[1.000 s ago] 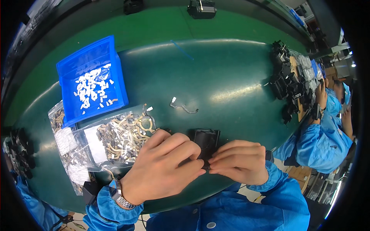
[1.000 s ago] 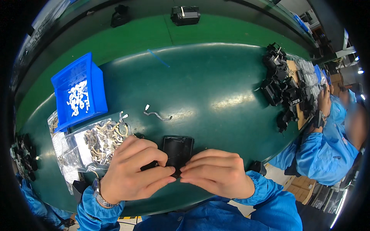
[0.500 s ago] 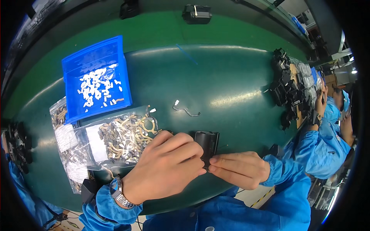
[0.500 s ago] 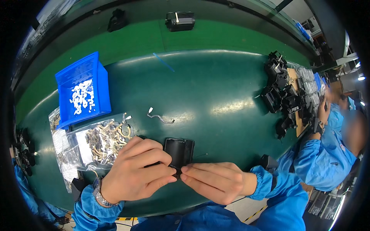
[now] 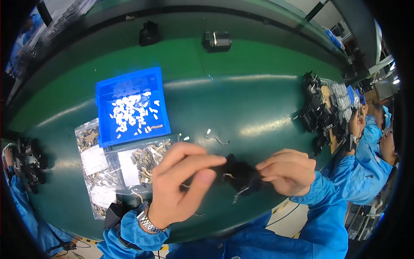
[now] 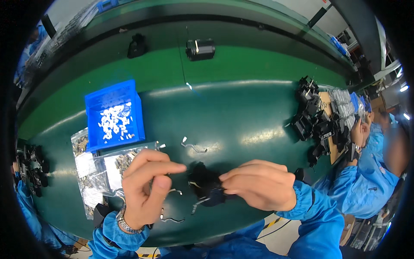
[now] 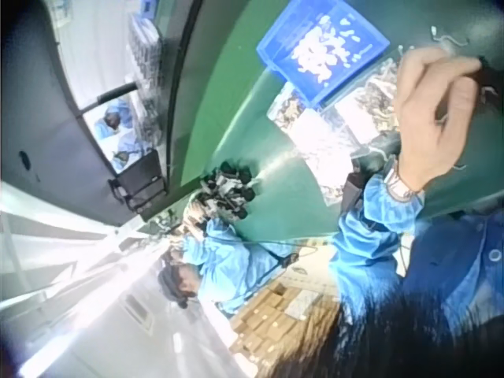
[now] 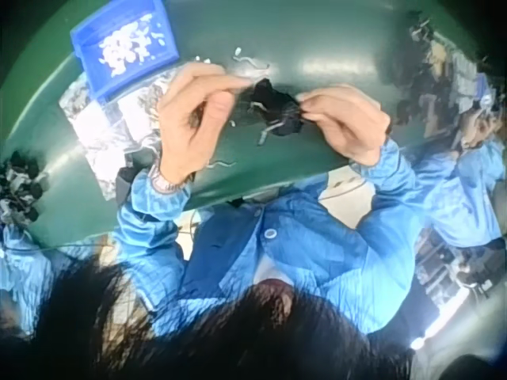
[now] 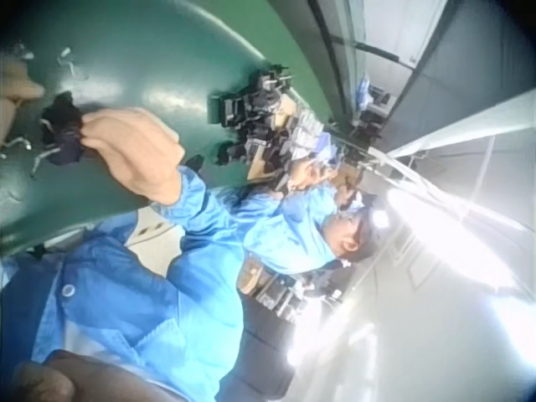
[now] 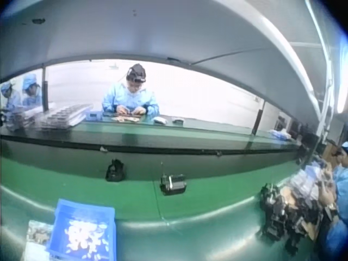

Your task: Assembling small electronic components, likely motor housings or fan assemblies, at a factory workstation.

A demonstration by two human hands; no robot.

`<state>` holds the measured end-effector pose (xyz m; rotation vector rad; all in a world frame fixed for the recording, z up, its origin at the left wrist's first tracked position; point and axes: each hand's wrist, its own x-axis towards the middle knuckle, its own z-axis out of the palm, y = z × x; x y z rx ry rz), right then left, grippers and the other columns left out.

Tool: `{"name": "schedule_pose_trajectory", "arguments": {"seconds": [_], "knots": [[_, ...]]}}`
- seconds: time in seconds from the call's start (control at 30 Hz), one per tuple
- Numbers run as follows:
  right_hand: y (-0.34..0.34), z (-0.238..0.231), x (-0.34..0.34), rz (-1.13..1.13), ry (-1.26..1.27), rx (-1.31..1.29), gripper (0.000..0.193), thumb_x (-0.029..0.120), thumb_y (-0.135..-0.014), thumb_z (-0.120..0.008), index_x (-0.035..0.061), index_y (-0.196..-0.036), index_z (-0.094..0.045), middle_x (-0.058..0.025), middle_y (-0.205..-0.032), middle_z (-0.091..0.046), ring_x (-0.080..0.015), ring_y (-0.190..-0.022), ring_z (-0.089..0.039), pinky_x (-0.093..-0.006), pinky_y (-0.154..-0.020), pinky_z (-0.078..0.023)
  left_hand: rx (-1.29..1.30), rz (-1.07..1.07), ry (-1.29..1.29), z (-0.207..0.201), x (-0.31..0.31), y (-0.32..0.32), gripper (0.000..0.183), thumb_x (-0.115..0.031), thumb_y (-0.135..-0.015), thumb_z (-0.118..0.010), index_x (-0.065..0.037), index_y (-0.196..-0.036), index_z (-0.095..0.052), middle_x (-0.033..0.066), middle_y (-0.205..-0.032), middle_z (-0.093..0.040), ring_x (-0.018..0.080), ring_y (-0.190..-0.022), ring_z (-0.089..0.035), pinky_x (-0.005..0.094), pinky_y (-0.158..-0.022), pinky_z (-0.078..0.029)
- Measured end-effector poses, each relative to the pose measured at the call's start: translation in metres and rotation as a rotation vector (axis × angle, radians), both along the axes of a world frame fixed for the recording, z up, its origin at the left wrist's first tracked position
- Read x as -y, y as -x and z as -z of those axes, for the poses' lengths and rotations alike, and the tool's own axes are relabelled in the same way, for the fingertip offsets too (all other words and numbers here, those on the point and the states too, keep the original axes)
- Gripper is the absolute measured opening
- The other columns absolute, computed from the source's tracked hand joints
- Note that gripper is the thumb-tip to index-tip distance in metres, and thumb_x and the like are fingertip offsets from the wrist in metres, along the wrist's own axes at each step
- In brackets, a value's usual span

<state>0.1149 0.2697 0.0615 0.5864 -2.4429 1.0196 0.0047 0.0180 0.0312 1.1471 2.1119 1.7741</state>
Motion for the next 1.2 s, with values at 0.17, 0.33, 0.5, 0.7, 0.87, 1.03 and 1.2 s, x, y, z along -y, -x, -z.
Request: {"name": "schedule_pose_trajectory", "arguments": {"seconds": [0.17,0.33,0.5,0.7,0.87,1.03,1.2], "knots": [[-0.011,0.010,-0.001,0.186,0.094,0.010,0.014,-0.005,-0.082,-0.086,-0.0033,-0.092,-0.076,-0.0166,-0.091,-0.079,-0.0267,-0.078,-0.080,-0.0326,-0.069,-0.064,0.189,0.049,-0.072,0.003,-0.005,-0.002,0.029,-0.017,-0.103,-0.069,0.001,-0.124,-0.077,0.0129,-0.112,-0.071,0.0187,-0.089,-0.066,0.0316,-0.077,-0.054],[-0.011,0.016,0.004,0.165,0.160,0.056,0.013,-0.001,-0.084,-0.086,-0.0029,-0.092,-0.076,-0.0165,-0.088,-0.079,-0.0264,-0.077,-0.080,-0.0324,-0.068,-0.064,0.044,0.199,0.018,0.010,-0.007,-0.002,0.033,-0.007,-0.091,-0.083,-0.003,-0.124,-0.079,0.0108,-0.117,-0.072,0.0202,-0.097,-0.070,0.0314,-0.078,-0.056],[-0.006,0.017,0.001,0.066,0.184,0.100,0.013,0.001,-0.086,-0.085,-0.0030,-0.094,-0.076,-0.0158,-0.091,-0.080,-0.0270,-0.080,-0.080,-0.0335,-0.071,-0.064,0.251,0.255,0.063,0.003,-0.001,0.003,0.021,-0.001,-0.093,-0.081,-0.002,-0.114,-0.081,0.0095,-0.102,-0.075,0.0184,-0.094,-0.073,0.0317,-0.081,-0.059],[0.000,0.020,0.004,-0.029,0.179,0.184,0.012,0.001,-0.087,-0.085,-0.0022,-0.096,-0.077,-0.0134,-0.094,-0.081,-0.0281,-0.085,-0.080,-0.0347,-0.075,-0.064,0.466,0.265,0.013,0.018,-0.001,-0.001,0.008,-0.002,-0.102,-0.074,0.004,-0.107,-0.074,0.0076,-0.101,-0.073,0.0126,-0.091,-0.072,0.0250,-0.076,-0.058],[0.017,0.009,-0.010,0.028,0.092,0.105,0.009,0.003,-0.091,-0.083,-0.0014,-0.095,-0.076,-0.0121,-0.096,-0.079,-0.0242,-0.085,-0.078,-0.0319,-0.075,-0.062,0.528,-0.108,-0.182,0.018,-0.003,-0.006,0.010,-0.009,-0.109,-0.066,0.000,-0.111,-0.065,0.0045,-0.098,-0.067,0.0087,-0.082,-0.065,0.0233,-0.067,-0.052],[0.138,0.018,-0.060,0.572,0.496,-0.049,0.010,0.005,-0.101,-0.072,-0.0033,-0.097,-0.075,-0.0087,-0.090,-0.077,-0.0078,-0.077,-0.069,-0.0242,-0.071,-0.056,0.306,-0.214,-0.221,0.029,-0.003,-0.007,0.007,-0.008,-0.109,-0.065,-0.001,-0.110,-0.063,0.0046,-0.100,-0.064,0.0083,-0.081,-0.062,0.0240,-0.070,-0.051],[0.221,0.054,-0.100,0.792,0.384,-0.018,0.012,0.008,-0.099,-0.076,-0.0038,-0.097,-0.077,-0.0066,-0.080,-0.077,-0.0087,-0.069,-0.071,-0.0258,-0.065,-0.057,0.213,-0.186,-0.194,0.028,-0.007,-0.006,0.008,-0.006,-0.107,-0.067,0.002,-0.109,-0.065,0.0066,-0.109,-0.062,0.0098,-0.088,-0.064,0.0249,-0.075,-0.054]]}}
